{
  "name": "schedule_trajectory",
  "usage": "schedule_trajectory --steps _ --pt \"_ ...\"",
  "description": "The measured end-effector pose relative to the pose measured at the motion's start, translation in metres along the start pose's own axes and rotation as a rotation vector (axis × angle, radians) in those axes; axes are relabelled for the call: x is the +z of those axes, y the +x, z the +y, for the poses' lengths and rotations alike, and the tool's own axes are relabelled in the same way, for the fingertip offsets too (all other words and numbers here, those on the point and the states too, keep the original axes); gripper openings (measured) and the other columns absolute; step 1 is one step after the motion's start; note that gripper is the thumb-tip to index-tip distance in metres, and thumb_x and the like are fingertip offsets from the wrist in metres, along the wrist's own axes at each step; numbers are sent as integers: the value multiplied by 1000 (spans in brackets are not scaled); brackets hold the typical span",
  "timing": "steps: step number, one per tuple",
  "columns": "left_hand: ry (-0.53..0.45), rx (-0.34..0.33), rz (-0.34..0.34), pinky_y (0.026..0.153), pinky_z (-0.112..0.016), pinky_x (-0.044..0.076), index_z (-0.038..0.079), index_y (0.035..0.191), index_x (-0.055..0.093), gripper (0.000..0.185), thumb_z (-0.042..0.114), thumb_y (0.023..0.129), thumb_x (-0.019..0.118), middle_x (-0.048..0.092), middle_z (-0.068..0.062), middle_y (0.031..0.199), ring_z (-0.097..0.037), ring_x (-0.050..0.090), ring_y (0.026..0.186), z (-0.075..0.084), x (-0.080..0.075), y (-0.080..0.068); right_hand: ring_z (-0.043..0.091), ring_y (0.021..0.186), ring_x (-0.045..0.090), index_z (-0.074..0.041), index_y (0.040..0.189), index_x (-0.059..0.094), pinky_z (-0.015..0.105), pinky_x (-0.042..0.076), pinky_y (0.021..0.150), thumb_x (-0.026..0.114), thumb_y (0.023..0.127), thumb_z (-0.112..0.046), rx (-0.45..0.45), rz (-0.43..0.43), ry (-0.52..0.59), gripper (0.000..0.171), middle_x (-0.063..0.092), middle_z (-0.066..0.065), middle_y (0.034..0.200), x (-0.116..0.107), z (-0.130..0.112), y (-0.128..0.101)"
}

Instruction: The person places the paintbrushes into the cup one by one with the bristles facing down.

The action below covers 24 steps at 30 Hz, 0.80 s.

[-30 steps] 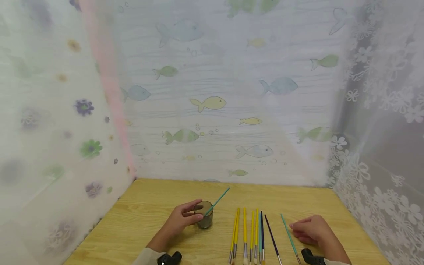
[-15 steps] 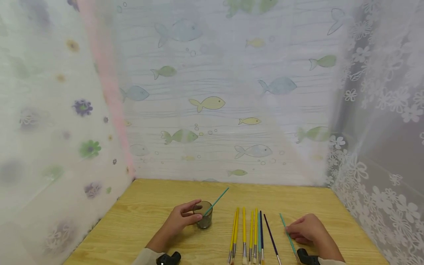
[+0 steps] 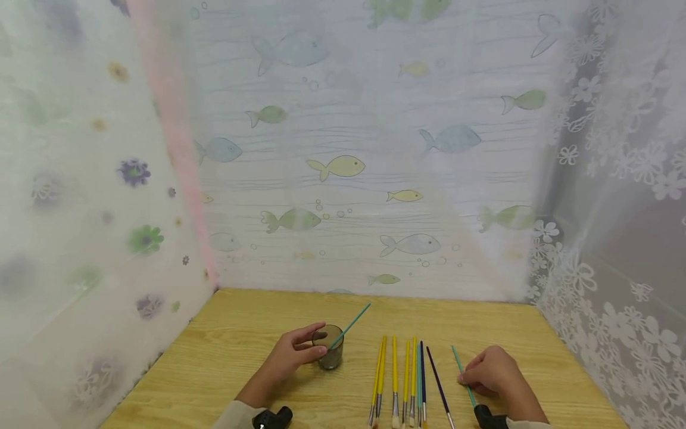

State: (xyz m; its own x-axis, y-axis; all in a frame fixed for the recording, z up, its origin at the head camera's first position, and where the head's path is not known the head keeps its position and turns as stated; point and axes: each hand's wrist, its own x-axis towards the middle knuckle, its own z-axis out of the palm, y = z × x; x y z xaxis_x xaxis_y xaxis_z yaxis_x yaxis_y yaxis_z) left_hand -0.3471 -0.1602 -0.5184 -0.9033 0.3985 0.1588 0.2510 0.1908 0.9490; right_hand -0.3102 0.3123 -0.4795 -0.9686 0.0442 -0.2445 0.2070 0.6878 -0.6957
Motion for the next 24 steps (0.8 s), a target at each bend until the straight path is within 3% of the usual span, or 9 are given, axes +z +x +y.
schedule_trajectory --steps 6,14,18,24 --pt "2 -1 0 97 -42 59 23 157 48 65 38 99 73 58 -12 149 -37 62 130 0 0 0 18 73 71 2 93 79 37 62 68 91 77 -18 8 -6 6 28 74 6 85 0 2 3" --pt "-6 -6 2 97 -42 60 30 155 50 61 38 98 73 58 -12 149 -36 62 130 -2 -1 2 18 75 72 1 92 80 38 63 69 86 80 -16 6 -1 18 21 75 4 83 1 4 4" --pt "-4 -1 0 97 -42 60 28 155 50 62 38 98 73 59 -12 149 -37 62 130 -3 -1 2 19 75 73 2 94 80 37 63 69 85 79 -14 16 -2 50 22 76 4 83 1 5 5" --pt "-6 2 0 97 -42 59 39 150 53 55 38 98 73 58 -13 149 -36 62 130 -4 -1 2 18 75 73 6 101 79 34 62 66 78 83 -11 6 -33 159 25 77 6 84 -1 8 3"
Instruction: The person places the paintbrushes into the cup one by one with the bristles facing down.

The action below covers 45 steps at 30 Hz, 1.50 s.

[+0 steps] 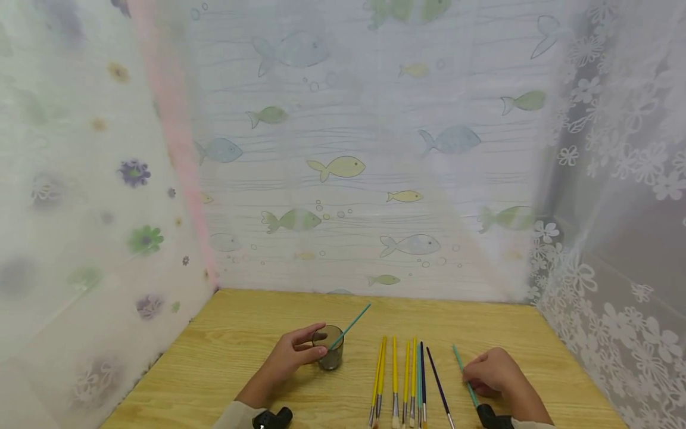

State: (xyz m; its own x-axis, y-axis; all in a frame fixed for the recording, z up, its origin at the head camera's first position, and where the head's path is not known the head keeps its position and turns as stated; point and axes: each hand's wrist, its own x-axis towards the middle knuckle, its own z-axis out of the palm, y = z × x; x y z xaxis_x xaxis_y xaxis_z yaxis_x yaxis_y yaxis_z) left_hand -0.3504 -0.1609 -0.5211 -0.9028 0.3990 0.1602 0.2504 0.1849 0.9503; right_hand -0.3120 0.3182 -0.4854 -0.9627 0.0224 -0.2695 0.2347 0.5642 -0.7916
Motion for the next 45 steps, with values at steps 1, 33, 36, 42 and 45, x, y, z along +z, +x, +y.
schedule_trajectory --steps 1,33,36,42,45 --pt "-1 -1 0 97 -42 59 39 150 53 55 38 99 73 58 -13 149 -36 62 129 0 0 0 18 75 73 6 102 79 34 61 66 76 83 -11 8 -2 17 25 77 6 84 -1 0 0" --pt "-25 -5 -6 97 -41 59 33 152 52 56 33 100 72 58 -15 148 -35 63 128 2 1 -1 11 69 70 15 121 67 32 62 65 54 106 -18 -107 -174 261 39 75 6 86 -13 -5 -9" --pt "-25 2 -11 97 -41 60 29 154 51 57 29 101 70 58 -16 148 -35 63 128 0 0 0 14 74 71 16 124 63 36 63 69 56 107 -19 -97 -135 289 40 74 8 90 -13 -9 -8" --pt "-18 7 -9 95 -40 60 35 151 53 53 28 102 69 59 -15 148 -36 63 128 -2 0 1 22 88 75 18 130 56 42 65 77 61 105 -21 -87 -31 295 46 73 12 99 -10 -21 -10" --pt "-18 7 -9 95 -40 60 35 151 53 53 29 101 70 59 -15 148 -36 63 128 -2 -1 1 22 91 74 17 130 56 41 65 80 61 105 -21 -89 -11 287 46 73 12 100 -10 -30 -13"
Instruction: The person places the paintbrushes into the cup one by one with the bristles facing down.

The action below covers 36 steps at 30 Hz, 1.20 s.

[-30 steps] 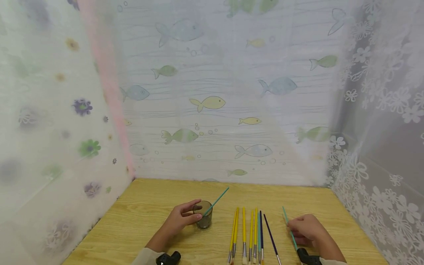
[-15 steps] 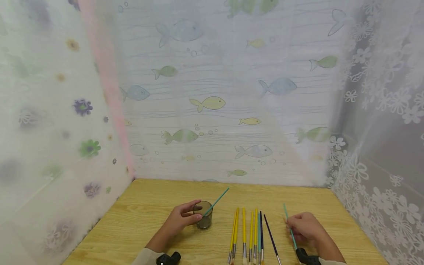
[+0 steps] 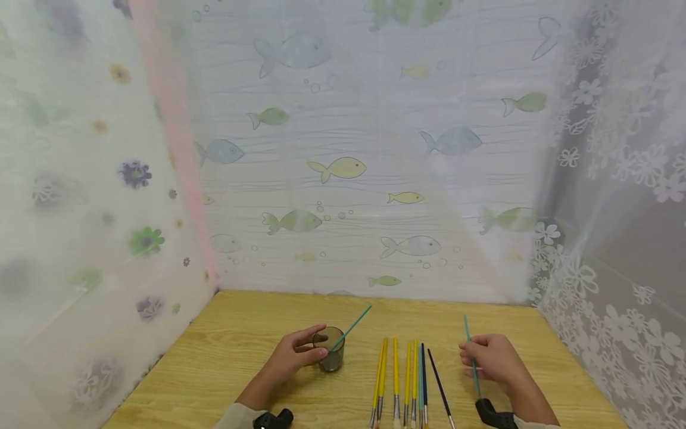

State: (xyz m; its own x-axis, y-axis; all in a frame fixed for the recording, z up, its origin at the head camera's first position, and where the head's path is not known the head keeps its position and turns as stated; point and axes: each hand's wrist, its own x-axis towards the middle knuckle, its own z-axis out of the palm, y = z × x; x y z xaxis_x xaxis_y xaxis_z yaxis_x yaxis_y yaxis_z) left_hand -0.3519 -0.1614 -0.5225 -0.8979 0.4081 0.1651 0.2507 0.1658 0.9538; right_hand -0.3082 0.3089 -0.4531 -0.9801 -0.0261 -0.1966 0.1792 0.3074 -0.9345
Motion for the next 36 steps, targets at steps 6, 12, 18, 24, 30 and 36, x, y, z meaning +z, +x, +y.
schedule_trajectory --steps 6,12,18,24,30,36 --pt "-3 -3 2 96 -41 60 34 152 53 55 31 101 71 59 -16 148 -36 63 128 0 1 -1 21 94 74 18 138 52 42 64 85 54 109 -17 -55 4 28 45 72 11 103 9 -15 0" --pt "-6 -6 4 95 -40 60 37 150 53 54 35 99 72 59 -15 148 -36 63 128 0 1 -2 16 101 73 15 142 51 43 62 90 60 106 -18 -138 52 54 49 71 12 119 15 -29 -1" --pt "-17 -14 1 96 -41 60 37 151 53 54 33 100 71 58 -15 148 -35 63 129 1 0 -1 11 101 71 12 139 55 41 62 90 72 100 -23 -160 91 97 55 71 7 119 25 -46 -3" --pt "-22 -12 -9 97 -41 60 23 157 48 61 32 101 70 59 -14 148 -36 63 129 -1 0 0 11 94 74 8 138 59 35 63 86 74 99 -30 -199 140 111 57 75 -5 107 33 -62 -3" --pt "-22 -11 -5 97 -41 60 21 158 47 65 35 100 72 59 -14 148 -35 63 129 0 1 -1 7 90 77 6 141 58 26 62 84 74 98 -32 -283 208 101 59 78 -8 101 39 -76 -7" --pt "-22 -12 -3 97 -41 60 20 157 47 65 35 99 72 59 -15 147 -35 63 128 2 1 -1 9 91 78 2 139 60 23 61 84 74 99 -29 -341 283 142 52 80 -4 103 52 -89 -10"
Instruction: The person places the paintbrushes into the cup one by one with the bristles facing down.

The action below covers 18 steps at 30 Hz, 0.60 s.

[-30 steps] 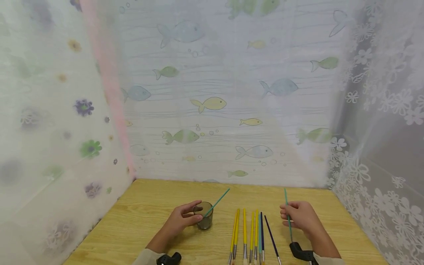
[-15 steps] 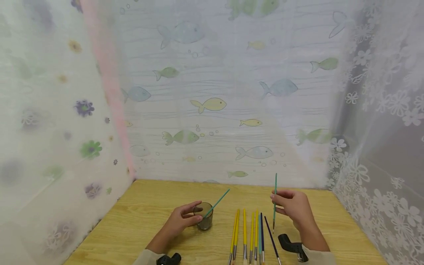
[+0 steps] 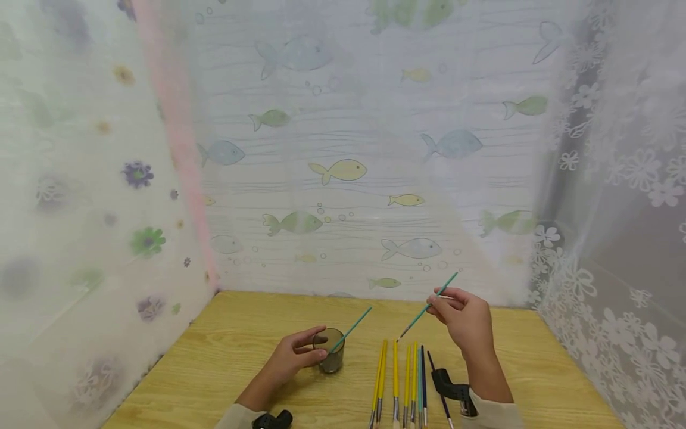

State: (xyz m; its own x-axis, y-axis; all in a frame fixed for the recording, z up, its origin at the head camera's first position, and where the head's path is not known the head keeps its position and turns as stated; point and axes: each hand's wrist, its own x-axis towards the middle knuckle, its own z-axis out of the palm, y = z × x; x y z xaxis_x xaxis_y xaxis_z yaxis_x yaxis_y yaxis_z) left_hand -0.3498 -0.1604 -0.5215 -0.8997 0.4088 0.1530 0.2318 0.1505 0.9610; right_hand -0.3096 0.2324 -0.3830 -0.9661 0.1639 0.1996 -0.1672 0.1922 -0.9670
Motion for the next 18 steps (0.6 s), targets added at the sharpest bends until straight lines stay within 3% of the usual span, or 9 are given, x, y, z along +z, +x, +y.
schedule_trajectory --steps 5,10,18 --pt "0 3 2 97 -40 60 25 156 50 62 35 99 73 60 -15 147 -35 64 128 0 0 0 10 92 78 0 135 63 24 60 86 76 97 -29 -31 36 52 50 79 -7 105 15 -5 -4" --pt "-9 3 5 97 -40 60 33 152 53 57 35 99 73 60 -15 147 -34 64 128 -1 0 0 10 89 78 -4 128 69 20 61 83 76 96 -31 -126 62 -22 42 79 4 108 32 -4 -8" --pt "-8 1 7 96 -40 60 22 156 50 63 33 99 73 60 -14 146 -36 64 128 0 1 -1 12 89 78 -9 120 74 19 60 81 76 96 -30 -240 98 -62 32 78 11 111 53 -3 -13"
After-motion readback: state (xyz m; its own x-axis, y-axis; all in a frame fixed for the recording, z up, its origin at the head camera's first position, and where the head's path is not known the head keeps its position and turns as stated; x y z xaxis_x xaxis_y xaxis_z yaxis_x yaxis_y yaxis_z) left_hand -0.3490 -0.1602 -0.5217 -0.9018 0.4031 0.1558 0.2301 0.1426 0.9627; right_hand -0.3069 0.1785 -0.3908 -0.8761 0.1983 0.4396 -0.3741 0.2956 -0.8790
